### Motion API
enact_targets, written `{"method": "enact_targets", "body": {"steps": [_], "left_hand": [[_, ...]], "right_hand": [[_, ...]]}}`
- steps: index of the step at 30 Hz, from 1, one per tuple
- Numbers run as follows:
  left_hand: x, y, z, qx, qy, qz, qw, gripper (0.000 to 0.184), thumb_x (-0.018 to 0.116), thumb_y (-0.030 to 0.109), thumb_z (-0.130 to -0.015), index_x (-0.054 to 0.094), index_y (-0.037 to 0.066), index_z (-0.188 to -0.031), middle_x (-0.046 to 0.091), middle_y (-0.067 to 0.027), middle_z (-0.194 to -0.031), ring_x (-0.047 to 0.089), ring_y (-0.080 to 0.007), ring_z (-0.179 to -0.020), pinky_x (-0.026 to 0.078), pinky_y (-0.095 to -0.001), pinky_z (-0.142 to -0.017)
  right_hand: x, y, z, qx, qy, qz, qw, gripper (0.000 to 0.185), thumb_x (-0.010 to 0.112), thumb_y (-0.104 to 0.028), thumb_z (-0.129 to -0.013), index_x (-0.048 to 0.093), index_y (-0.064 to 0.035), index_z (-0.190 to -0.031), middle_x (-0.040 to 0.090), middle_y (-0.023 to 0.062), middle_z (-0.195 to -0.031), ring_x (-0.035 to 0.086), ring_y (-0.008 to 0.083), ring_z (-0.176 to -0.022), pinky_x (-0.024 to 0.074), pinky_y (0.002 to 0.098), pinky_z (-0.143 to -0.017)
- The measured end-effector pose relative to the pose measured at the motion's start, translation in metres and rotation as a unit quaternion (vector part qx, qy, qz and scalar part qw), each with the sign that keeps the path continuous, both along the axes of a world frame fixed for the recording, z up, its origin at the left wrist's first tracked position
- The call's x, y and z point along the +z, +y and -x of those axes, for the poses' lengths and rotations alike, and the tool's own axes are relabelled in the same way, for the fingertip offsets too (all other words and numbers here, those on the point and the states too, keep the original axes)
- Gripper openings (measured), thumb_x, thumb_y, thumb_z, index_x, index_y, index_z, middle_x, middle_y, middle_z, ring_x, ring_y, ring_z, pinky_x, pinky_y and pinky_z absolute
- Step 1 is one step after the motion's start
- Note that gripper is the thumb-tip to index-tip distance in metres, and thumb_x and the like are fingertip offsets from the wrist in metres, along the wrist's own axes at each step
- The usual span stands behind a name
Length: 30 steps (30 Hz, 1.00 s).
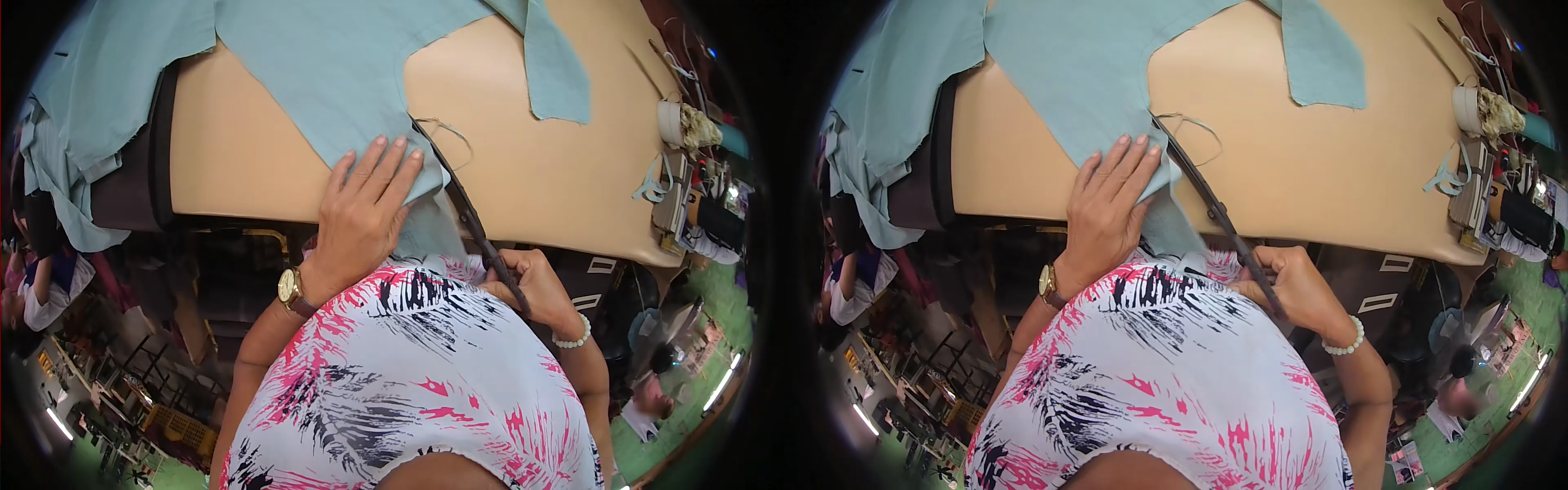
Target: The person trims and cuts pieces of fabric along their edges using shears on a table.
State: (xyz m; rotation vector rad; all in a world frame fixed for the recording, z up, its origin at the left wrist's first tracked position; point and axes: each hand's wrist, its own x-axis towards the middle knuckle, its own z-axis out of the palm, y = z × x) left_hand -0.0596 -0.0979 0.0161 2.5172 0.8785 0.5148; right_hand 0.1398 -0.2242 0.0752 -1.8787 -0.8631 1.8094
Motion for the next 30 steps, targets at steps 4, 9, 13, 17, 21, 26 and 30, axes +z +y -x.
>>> {"method": "enact_targets", "body": {"steps": [4, 9, 13, 17, 21, 26, 30], "left_hand": [[0.006, -0.005, -0.005, 0.0, -0.074, 0.063, 0.995, 0.047, 0.056, 0.005, -0.072, 0.05, 0.003, -0.119, 0.047, -0.0149, -0.124, 0.044, -0.0302, -0.116, 0.033, -0.0434, -0.093], [0.007, -0.008, -0.008, -0.032, -0.08, 0.074, 0.994, 0.043, 0.056, 0.006, -0.074, 0.052, 0.002, -0.116, 0.048, -0.0151, -0.123, 0.044, -0.0303, -0.116, 0.033, -0.0436, -0.093], [0.009, -0.012, -0.007, -0.05, -0.076, 0.081, 0.993, 0.04, 0.057, 0.008, -0.073, 0.053, 0.002, -0.113, 0.048, -0.0138, -0.123, 0.044, -0.0295, -0.116, 0.033, -0.0436, -0.094], [0.006, -0.015, -0.005, -0.065, -0.089, 0.085, 0.99, 0.041, 0.058, 0.01, -0.073, 0.053, 0.002, -0.113, 0.049, -0.0127, -0.123, 0.044, -0.0291, -0.116, 0.034, -0.0443, -0.094], [0.004, -0.019, -0.004, -0.07, -0.096, 0.086, 0.989, 0.042, 0.058, 0.01, -0.072, 0.053, 0.002, -0.114, 0.049, -0.0124, -0.123, 0.045, -0.0292, -0.115, 0.035, -0.045, -0.093], [0.0, -0.019, -0.004, -0.078, -0.112, 0.062, 0.989, 0.043, 0.062, 0.014, -0.07, 0.053, 0.001, -0.11, 0.048, -0.0134, -0.121, 0.045, -0.029, -0.113, 0.036, -0.0456, -0.09], [0.0, -0.019, -0.003, -0.077, -0.115, 0.063, 0.988, 0.044, 0.061, 0.014, -0.07, 0.052, 0.001, -0.111, 0.048, -0.0133, -0.122, 0.045, -0.0289, -0.113, 0.036, -0.0454, -0.091]], "right_hand": [[-0.011, -0.018, -0.012, -0.032, 0.08, -0.008, 0.996, 0.031, 0.077, -0.024, -0.064, 0.057, -0.0006, -0.069, 0.048, -0.0036, -0.056, 0.041, 0.0039, -0.052, 0.0299, 0.0196, -0.046], [-0.02, -0.022, -0.013, -0.061, 0.137, -0.001, 0.989, 0.038, 0.078, -0.031, -0.06, 0.055, -0.0017, -0.068, 0.047, -0.0029, -0.056, 0.042, 0.0037, -0.051, 0.0296, 0.0183, -0.045], [-0.023, -0.014, -0.01, -0.079, 0.168, -0.002, 0.983, 0.04, 0.075, -0.036, -0.061, 0.054, -0.0017, -0.067, 0.048, -0.0015, -0.055, 0.045, 0.0049, -0.048, 0.0334, 0.0178, -0.043], [-0.026, -0.009, -0.01, -0.089, 0.197, -0.006, 0.976, 0.042, 0.072, -0.039, -0.063, 0.054, -0.0011, -0.068, 0.048, -0.0002, -0.054, 0.047, 0.0066, -0.045, 0.0366, 0.018, -0.04], [-0.027, -0.008, -0.009, -0.098, 0.21, -0.005, 0.973, 0.042, 0.072, -0.038, -0.063, 0.054, -0.0007, -0.068, 0.048, 0.0002, -0.055, 0.046, 0.0067, -0.043, 0.0365, 0.0183, -0.039], [-0.026, -0.008, -0.006, -0.102, 0.197, -0.004, 0.975, 0.042, 0.072, -0.038, -0.063, 0.054, -0.001, -0.069, 0.047, -0.0002, -0.055, 0.046, 0.0063, -0.043, 0.036, 0.0182, -0.039], [-0.026, -0.01, -0.003, -0.104, 0.194, -0.006, 0.976, 0.04, 0.071, -0.037, -0.065, 0.053, -0.0018, -0.068, 0.046, -0.0013, -0.054, 0.044, 0.0053, -0.044, 0.0346, 0.0178, -0.039]]}}
